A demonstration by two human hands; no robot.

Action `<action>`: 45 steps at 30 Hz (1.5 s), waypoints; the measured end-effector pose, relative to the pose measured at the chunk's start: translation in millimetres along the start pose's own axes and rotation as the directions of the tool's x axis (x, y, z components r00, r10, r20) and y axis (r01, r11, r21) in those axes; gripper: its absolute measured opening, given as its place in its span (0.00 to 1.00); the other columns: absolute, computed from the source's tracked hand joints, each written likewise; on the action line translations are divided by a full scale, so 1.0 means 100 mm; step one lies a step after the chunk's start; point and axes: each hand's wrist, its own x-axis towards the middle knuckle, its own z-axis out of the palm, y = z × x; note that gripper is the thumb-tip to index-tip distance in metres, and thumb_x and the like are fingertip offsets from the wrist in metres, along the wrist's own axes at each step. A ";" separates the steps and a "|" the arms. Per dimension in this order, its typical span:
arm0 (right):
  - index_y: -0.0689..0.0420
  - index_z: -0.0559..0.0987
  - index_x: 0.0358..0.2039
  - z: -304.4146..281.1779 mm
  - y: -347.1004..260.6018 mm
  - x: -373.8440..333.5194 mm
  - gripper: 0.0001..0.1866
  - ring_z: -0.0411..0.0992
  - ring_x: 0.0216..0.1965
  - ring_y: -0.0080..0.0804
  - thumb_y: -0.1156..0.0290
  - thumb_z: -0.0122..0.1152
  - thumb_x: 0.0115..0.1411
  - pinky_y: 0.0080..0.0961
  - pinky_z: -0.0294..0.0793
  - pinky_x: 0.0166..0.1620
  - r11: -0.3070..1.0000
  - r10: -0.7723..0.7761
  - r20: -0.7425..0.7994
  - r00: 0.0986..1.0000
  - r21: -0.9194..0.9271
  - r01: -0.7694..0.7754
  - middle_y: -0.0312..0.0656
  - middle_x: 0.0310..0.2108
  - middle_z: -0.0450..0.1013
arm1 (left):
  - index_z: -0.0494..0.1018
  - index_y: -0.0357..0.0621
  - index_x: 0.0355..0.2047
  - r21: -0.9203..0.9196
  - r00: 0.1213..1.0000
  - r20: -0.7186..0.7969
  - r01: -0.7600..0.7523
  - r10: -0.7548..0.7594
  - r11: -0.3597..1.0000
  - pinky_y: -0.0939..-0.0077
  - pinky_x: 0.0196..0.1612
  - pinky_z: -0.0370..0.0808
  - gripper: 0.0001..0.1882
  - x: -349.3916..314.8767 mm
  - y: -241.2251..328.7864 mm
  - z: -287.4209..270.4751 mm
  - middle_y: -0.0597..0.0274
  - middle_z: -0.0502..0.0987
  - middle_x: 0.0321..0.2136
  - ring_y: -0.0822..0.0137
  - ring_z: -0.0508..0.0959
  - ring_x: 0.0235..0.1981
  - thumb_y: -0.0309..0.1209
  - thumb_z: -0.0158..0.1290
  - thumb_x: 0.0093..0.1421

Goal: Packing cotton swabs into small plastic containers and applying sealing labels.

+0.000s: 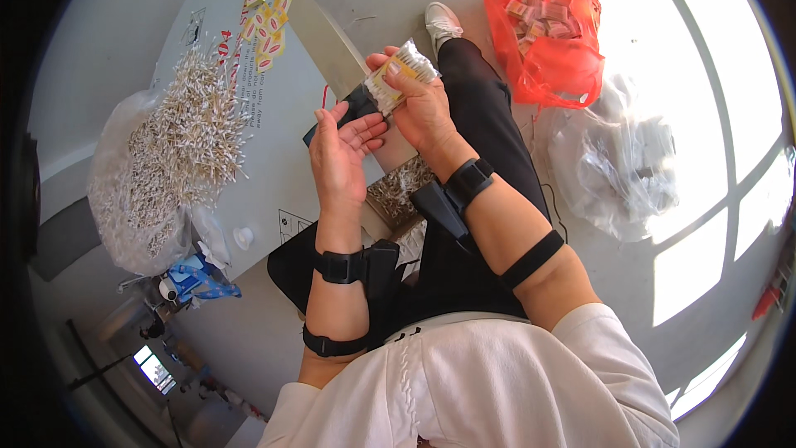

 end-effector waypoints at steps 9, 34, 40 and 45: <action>0.62 0.70 0.54 0.00 0.01 -0.01 0.20 0.70 0.58 0.44 0.82 0.58 0.61 0.40 0.68 0.62 1.000 -0.004 0.004 1.000 0.018 0.004 0.48 0.49 0.76 | 0.51 0.26 0.65 -0.128 0.998 -0.027 0.057 -0.061 0.990 0.81 0.32 0.69 0.45 -0.01 -0.04 -0.03 0.39 0.79 0.39 0.67 0.78 0.32 0.60 0.39 0.68; 0.60 0.72 0.53 0.03 0.02 -0.03 0.18 0.74 0.51 0.33 0.79 0.59 0.62 0.32 0.74 0.54 0.998 -0.024 0.023 0.999 -0.060 0.025 0.44 0.47 0.77 | 0.47 0.30 0.67 -0.178 0.993 -0.072 -0.109 0.098 0.978 0.75 0.33 0.72 0.37 -0.09 -0.20 0.06 0.36 0.73 0.49 0.62 0.76 0.36 0.48 0.42 0.71; 0.60 0.72 0.53 0.05 0.01 -0.04 0.17 0.74 0.52 0.36 0.79 0.59 0.63 0.33 0.75 0.54 0.998 -0.019 -0.003 1.000 -0.068 0.018 0.45 0.47 0.77 | 0.46 0.29 0.67 -0.436 0.998 -0.061 -0.002 -0.027 0.900 0.71 0.43 0.73 0.36 -0.08 -0.23 0.14 0.36 0.71 0.54 0.60 0.76 0.41 0.45 0.41 0.72; 0.61 0.72 0.51 0.06 -0.03 0.00 0.15 0.74 0.52 0.38 0.80 0.58 0.63 0.36 0.75 0.55 0.999 -0.025 -0.031 0.999 0.040 0.026 0.47 0.46 0.77 | 0.59 0.30 0.61 0.057 0.963 -0.026 -0.268 0.270 0.962 0.77 0.40 0.75 0.25 -0.04 -0.23 0.04 0.44 0.76 0.49 0.67 0.77 0.39 0.33 0.47 0.70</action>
